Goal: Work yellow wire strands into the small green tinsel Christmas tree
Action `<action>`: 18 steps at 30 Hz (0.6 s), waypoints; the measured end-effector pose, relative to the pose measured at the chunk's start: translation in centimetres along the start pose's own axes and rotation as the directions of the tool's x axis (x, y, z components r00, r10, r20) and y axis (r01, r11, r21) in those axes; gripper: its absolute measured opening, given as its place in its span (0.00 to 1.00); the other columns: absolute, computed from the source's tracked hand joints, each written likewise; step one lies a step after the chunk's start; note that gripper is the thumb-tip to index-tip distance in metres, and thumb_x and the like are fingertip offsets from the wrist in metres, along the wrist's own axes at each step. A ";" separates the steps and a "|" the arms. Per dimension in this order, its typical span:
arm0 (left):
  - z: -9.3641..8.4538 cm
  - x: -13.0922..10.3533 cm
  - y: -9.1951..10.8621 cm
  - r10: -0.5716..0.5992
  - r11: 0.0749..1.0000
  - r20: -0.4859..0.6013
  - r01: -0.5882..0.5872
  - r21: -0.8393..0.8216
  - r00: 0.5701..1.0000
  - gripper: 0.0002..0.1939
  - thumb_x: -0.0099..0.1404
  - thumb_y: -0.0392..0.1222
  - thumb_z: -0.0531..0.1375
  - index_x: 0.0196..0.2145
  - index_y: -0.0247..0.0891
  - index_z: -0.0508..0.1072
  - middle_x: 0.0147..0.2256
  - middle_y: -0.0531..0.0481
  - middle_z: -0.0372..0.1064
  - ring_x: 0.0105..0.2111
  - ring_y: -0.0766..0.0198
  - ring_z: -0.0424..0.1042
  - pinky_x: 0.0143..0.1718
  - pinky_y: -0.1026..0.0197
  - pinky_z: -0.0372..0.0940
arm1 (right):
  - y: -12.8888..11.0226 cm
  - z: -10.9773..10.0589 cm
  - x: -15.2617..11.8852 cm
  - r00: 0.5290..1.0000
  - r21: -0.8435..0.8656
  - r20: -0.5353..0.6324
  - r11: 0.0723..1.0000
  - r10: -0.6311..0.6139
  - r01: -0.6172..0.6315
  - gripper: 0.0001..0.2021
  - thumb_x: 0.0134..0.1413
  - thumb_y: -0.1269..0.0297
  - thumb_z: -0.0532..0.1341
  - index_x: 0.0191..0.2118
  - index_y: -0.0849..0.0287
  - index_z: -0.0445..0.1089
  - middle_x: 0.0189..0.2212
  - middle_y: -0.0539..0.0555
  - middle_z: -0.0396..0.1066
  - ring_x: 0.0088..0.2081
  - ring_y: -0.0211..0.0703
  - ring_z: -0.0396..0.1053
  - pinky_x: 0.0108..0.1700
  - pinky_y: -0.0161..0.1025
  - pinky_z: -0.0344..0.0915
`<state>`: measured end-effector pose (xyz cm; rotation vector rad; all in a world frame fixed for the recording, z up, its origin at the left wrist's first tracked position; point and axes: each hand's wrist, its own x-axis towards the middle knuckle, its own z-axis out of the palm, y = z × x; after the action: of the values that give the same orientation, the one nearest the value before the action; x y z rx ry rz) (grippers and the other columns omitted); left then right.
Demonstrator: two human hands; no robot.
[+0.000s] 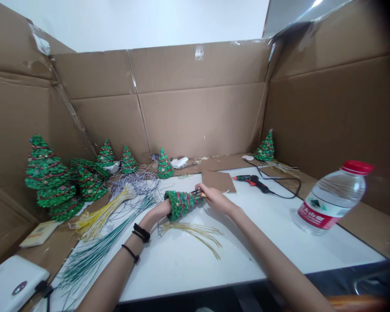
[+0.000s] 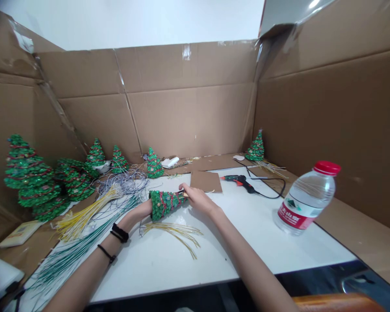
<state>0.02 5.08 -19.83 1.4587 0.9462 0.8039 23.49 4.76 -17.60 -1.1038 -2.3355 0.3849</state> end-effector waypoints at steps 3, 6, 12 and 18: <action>0.0 0.1 0.1 0.036 0.999 0.043 -0.036 0.007 0.998 0.18 0.52 0.47 0.62 0.37 0.32 0.73 0.33 0.45 0.74 0.37 0.57 0.68 0.41 0.53 0.64 | -0.2 0.5 0.1 0.999 0.033 -0.004 0.998 -0.050 0.050 0.18 0.50 0.79 0.46 0.46 0.56 0.58 0.38 0.55 0.68 0.38 0.44 0.65 0.38 0.34 0.57; 0.0 0.1 0.1 0.018 1.000 0.061 -0.018 0.000 0.998 0.19 0.51 0.47 0.62 0.38 0.31 0.73 0.33 0.44 0.73 0.37 0.56 0.68 0.40 0.53 0.64 | -0.7 1.0 0.1 0.996 0.055 -0.005 0.995 -0.087 0.087 0.19 0.47 0.81 0.47 0.44 0.57 0.60 0.38 0.55 0.67 0.38 0.43 0.64 0.39 0.34 0.57; 0.3 0.2 -0.1 -0.039 0.998 0.026 0.037 0.054 0.999 0.20 0.52 0.45 0.60 0.41 0.31 0.73 0.35 0.43 0.73 0.36 0.55 0.69 0.38 0.52 0.65 | -1.1 1.3 0.2 0.997 -0.007 -0.001 0.997 -0.081 0.081 0.19 0.48 0.81 0.48 0.44 0.57 0.60 0.36 0.55 0.68 0.37 0.43 0.64 0.37 0.33 0.55; -0.4 -0.9 1.3 -0.040 0.977 0.057 0.027 0.211 0.998 0.19 0.52 0.42 0.60 0.42 0.34 0.73 0.37 0.45 0.75 0.40 0.54 0.68 0.43 0.53 0.64 | 1.0 -0.7 0.2 1.000 -0.153 -0.024 0.988 0.012 -0.015 0.10 0.55 0.76 0.49 0.35 0.57 0.65 0.31 0.53 0.72 0.32 0.42 0.66 0.38 0.36 0.51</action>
<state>-0.62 4.48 -18.47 1.6360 1.0308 0.6450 24.39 5.54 -17.40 -1.1892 -2.3705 0.1989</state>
